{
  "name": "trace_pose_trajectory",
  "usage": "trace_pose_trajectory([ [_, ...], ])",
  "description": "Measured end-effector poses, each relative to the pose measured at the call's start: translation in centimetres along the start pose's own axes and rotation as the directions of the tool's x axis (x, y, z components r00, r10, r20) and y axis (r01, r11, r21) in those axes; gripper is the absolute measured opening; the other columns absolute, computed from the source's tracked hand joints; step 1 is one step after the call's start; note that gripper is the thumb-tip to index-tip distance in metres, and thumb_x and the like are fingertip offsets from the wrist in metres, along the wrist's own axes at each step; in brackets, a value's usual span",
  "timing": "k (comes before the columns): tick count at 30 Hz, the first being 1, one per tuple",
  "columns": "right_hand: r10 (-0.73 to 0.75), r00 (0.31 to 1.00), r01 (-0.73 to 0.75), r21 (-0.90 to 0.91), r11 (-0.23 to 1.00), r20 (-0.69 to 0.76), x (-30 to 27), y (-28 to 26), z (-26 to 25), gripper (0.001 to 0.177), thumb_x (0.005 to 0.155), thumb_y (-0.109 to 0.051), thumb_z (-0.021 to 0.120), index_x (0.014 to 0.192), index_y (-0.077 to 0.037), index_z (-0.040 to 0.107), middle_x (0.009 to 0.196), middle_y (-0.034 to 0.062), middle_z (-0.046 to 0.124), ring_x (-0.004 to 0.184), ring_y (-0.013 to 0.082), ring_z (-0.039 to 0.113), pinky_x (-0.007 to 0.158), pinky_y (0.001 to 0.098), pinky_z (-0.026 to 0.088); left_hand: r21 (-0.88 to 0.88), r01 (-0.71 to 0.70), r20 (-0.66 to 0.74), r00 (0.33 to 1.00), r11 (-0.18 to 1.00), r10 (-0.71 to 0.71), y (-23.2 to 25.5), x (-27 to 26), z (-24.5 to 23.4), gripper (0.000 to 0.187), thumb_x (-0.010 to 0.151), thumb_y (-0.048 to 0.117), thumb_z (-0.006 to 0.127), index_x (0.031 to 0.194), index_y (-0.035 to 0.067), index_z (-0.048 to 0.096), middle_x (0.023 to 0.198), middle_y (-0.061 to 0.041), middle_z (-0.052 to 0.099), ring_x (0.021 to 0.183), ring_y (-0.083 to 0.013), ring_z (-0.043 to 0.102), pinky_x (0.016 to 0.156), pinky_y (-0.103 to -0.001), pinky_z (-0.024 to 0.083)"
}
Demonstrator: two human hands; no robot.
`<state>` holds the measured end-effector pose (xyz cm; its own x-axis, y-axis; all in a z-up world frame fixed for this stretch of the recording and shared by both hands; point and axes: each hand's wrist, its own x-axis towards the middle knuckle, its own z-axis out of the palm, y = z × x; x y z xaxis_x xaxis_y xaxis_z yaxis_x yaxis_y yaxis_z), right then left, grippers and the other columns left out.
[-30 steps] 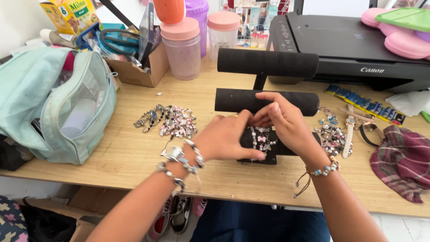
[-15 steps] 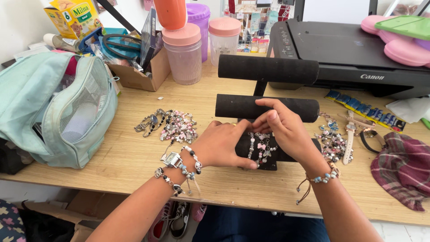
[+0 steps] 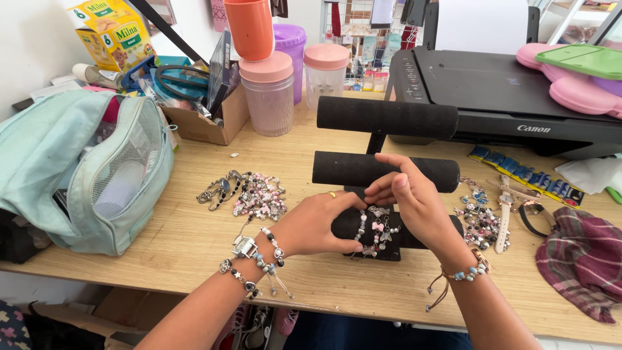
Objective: The person wipes a black foam bracelet display stand with a cloth, then places several beaded bracelets onto the stand. They remove the bracelets, wipe the stand again, and continue arranging the bracelets on the stand.
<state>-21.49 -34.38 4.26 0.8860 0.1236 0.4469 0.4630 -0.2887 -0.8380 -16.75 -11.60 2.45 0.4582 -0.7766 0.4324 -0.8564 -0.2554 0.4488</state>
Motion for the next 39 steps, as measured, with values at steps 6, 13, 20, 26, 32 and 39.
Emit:
trace_pose_trajectory([
  [6, 0.002, 1.000, -0.002, 0.017, 1.000, 0.014, 0.1, 0.1, 0.0, 0.070, 0.101, -0.053, 0.036, 0.143, 0.002, 0.047, 0.098, 0.0126, 0.073, 0.093, 0.0196, 0.075, 0.082, 0.0312, 0.062, -0.002, -0.034, 0.029, 0.999, 0.999, 0.034, 0.1, 0.2, -0.2, 0.075, 0.073, 0.044, 0.079, 0.128, 0.001, 0.052, 0.114, -0.021, 0.070, 0.107, -0.0361, 0.069, 0.092, -0.042, 0.055],
  [13, 0.017, 1.000, -0.017, -0.013, 1.000, 0.009, 0.2, 0.2, 0.2, 0.063, 0.103, -0.047, 0.039, 0.142, 0.001, 0.048, 0.097, 0.0118, 0.073, 0.092, 0.0189, 0.075, 0.083, 0.0309, 0.062, 0.308, 0.145, 0.170, 0.964, 0.940, -0.204, 1.9, 1.3, -0.1, 0.081, 0.064, 0.061, 0.082, 0.118, 0.007, 0.053, 0.081, -0.013, 0.073, 0.084, -0.0316, 0.071, 0.090, -0.046, 0.048],
  [20, 0.053, 0.999, -0.053, -0.046, 0.998, 0.002, 0.1, -0.2, 0.3, 0.053, 0.106, -0.038, 0.038, 0.140, 0.000, 0.050, 0.097, 0.0109, 0.074, 0.092, 0.0179, 0.076, 0.084, 0.0311, 0.063, 0.315, 0.144, 0.171, 0.964, 0.938, -0.205, 1.8, 1.3, -0.2, 0.080, 0.059, 0.052, 0.080, 0.119, 0.007, 0.053, 0.077, -0.012, 0.071, 0.080, -0.0309, 0.070, 0.079, -0.043, 0.053],
  [26, 0.065, 0.998, -0.065, -0.067, 0.996, 0.003, 0.1, -0.2, 0.3, 0.049, 0.107, -0.035, 0.038, 0.138, -0.002, 0.053, 0.097, 0.0104, 0.074, 0.092, 0.0173, 0.076, 0.084, 0.0307, 0.063, 0.283, 0.121, 0.161, 0.972, 0.952, -0.171, 1.1, 1.0, 0.3, 0.074, 0.069, 0.054, 0.081, 0.116, 0.005, 0.055, 0.081, -0.017, 0.069, 0.083, -0.0356, 0.070, 0.078, -0.044, 0.055],
  [32, 0.079, 0.997, -0.078, -0.061, 0.995, 0.005, 0.2, -0.2, 0.4, 0.046, 0.106, -0.033, 0.039, 0.137, -0.002, 0.054, 0.096, 0.0103, 0.075, 0.091, 0.0172, 0.075, 0.083, 0.0308, 0.063, 0.031, 0.010, 0.167, 0.986, 0.999, -0.015, -0.1, 0.2, -1.7, 0.076, 0.063, 0.041, 0.082, 0.118, -0.001, 0.052, 0.093, -0.021, 0.068, 0.092, -0.0362, 0.069, 0.080, -0.041, 0.056],
  [39, 0.098, 0.995, -0.097, -0.087, 0.991, 0.004, 0.2, -0.1, 0.3, 0.043, 0.105, -0.032, 0.042, 0.134, -0.004, 0.058, 0.095, 0.0090, 0.075, 0.090, 0.0156, 0.075, 0.082, 0.0295, 0.062, -0.038, 0.184, 0.115, 0.977, 0.982, -0.179, -0.2, -0.5, -1.3, 0.071, 0.069, 0.048, 0.085, 0.115, 0.003, 0.056, 0.104, -0.020, 0.070, 0.102, -0.0338, 0.070, 0.088, -0.039, 0.054],
])
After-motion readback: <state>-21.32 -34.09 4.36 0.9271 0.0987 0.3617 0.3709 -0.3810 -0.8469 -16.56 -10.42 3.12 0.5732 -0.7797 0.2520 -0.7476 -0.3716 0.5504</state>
